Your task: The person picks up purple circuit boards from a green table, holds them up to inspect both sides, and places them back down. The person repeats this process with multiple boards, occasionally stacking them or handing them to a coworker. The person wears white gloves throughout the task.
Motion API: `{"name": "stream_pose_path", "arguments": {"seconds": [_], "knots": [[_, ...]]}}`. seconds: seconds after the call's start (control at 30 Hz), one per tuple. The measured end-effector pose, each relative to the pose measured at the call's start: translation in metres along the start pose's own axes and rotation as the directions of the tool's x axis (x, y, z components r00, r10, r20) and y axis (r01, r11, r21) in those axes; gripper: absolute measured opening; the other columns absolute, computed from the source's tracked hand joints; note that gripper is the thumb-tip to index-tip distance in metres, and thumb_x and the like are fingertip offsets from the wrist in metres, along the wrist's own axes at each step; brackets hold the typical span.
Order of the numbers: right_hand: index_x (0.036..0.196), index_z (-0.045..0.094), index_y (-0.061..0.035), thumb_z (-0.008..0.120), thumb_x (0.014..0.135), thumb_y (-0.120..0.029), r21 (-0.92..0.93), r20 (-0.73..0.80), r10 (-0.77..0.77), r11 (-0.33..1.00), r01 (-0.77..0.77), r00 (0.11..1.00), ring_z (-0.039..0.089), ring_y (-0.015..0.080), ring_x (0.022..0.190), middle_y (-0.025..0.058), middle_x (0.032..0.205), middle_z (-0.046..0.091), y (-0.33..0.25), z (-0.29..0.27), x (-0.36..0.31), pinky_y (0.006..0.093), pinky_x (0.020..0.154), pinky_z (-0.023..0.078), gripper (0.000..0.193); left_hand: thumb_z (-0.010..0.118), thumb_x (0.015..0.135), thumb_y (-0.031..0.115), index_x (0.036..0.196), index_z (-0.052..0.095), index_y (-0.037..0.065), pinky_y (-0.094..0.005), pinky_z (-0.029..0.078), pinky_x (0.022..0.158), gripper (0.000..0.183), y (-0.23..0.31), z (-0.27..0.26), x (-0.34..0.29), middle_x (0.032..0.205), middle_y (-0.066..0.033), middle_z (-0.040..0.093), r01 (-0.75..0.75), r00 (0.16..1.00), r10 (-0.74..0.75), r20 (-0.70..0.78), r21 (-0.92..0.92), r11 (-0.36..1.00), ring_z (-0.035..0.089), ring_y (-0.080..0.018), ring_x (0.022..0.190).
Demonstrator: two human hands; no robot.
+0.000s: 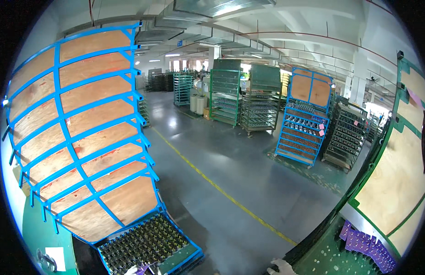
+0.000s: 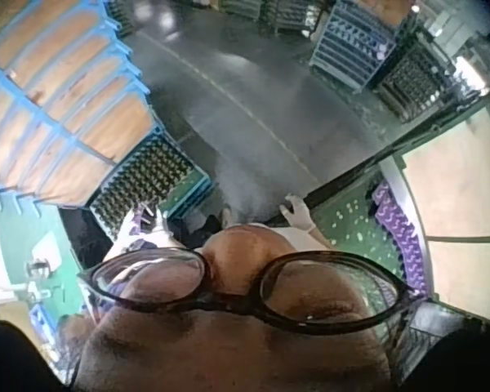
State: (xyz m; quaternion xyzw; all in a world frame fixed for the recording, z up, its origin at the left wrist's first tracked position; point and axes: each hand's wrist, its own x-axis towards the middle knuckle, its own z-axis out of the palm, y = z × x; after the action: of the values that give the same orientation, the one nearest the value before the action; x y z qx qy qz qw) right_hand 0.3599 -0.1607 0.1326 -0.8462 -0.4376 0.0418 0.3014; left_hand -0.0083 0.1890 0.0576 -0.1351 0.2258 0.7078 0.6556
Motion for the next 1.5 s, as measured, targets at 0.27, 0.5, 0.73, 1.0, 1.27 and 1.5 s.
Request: {"name": "stream_pose_path", "arguments": {"seconds": [0.27, 0.5, 0.73, 1.0, 1.27, 1.5], "knots": [[0.112, 0.061, -0.001, 0.069, 0.087, -0.027, 0.08, -0.096, 0.054, 0.996, -0.046, 0.994, 0.057, 0.0403, 0.111, 0.0224, 0.117, 0.062, -0.015, -0.011, -0.002, 0.0462, 0.096, 0.046, 0.037, 0.067, 0.077, 0.059, 0.138, 0.047, -0.001, -0.0573, 0.022, 0.114, 0.088, -0.057, -0.016, 0.061, 0.147, -0.0225, 0.039, 0.172, 0.953, -0.195, 0.232, 0.115, 0.978, 0.03, -0.0414, 0.14], [0.105, 0.062, 0.0022, 0.072, 0.079, -0.022, 0.139, -0.35, 0.144, 0.985, -0.1, 0.926, 0.06, 0.0431, 0.105, 0.0264, 0.11, 0.063, -0.007, -0.039, -0.038, 0.0475, 0.094, 0.047, 0.037, 0.052, 0.097, 0.044, 0.118, 0.057, 0.008, -0.0468, 0.045, 0.091, 0.042, -0.237, 0.021, -0.021, 0.12, -0.0062, 0.063, 0.338, 0.443, -0.847, 0.295, 0.819, 0.463, 0.057, -0.0261, 0.115], [0.11, 0.058, -0.0009, 0.072, 0.075, -0.008, 0.059, -0.676, 0.256, 0.953, -0.296, 0.691, 0.058, 0.0368, 0.11, 0.0218, 0.117, 0.06, 0.006, -0.069, -0.116, 0.0446, 0.094, 0.046, 0.038, 0.06, 0.096, 0.025, 0.128, 0.054, 0.005, -0.0422, 0.048, 0.098, 0.038, -0.326, 0.016, -0.243, 0.131, -0.0193, 0.058, -0.804, -0.188, -0.96, 0.209, 0.528, 0.272, 0.059, -0.0298, 0.115], [0.109, 0.059, -0.004, 0.074, 0.073, -0.008, 0.133, -0.79, 0.467, 0.762, -0.633, 0.397, 0.059, 0.0385, 0.11, 0.0195, 0.117, 0.062, 0.005, -0.105, -0.228, 0.045, 0.096, 0.047, 0.039, 0.07, 0.085, 0.009, 0.131, 0.051, -0.002, -0.041, 0.048, 0.099, 0.051, -0.344, -0.025, -0.372, 0.125, -0.0263, 0.059, -0.615, -0.593, -0.772, 0.226, 0.492, 0.617, 0.059, -0.0368, 0.118], [0.109, 0.06, -0.0056, 0.074, 0.073, -0.009, 0.158, -0.796, 0.499, 0.717, -0.679, 0.342, 0.055, 0.0395, 0.115, 0.0203, 0.122, 0.059, 0.024, -0.131, -0.291, 0.0462, 0.098, 0.045, 0.039, 0.073, 0.082, 0.024, 0.126, 0.053, 0.003, -0.0477, 0.044, 0.102, 0.052, -0.353, -0.065, -0.423, 0.133, -0.0298, 0.051, -0.746, -0.612, -0.783, 0.111, 0.249, 0.618, 0.052, -0.0446, 0.122], [0.112, 0.059, -0.0056, 0.076, 0.073, -0.02, -0.032, -0.74, 0.414, 0.766, -0.642, 0.531, 0.053, 0.0396, 0.118, 0.0206, 0.123, 0.057, 0.076, -0.169, -0.324, 0.0485, 0.099, 0.043, 0.045, 0.071, 0.082, 0.036, 0.13, 0.051, 0.003, -0.0545, 0.037, 0.105, 0.062, -0.391, -0.099, -0.474, 0.139, -0.035, 0.04, -0.849, -0.512, -0.825, 0.24, 0.008, 0.529, 0.041, -0.0506, 0.127]]}}
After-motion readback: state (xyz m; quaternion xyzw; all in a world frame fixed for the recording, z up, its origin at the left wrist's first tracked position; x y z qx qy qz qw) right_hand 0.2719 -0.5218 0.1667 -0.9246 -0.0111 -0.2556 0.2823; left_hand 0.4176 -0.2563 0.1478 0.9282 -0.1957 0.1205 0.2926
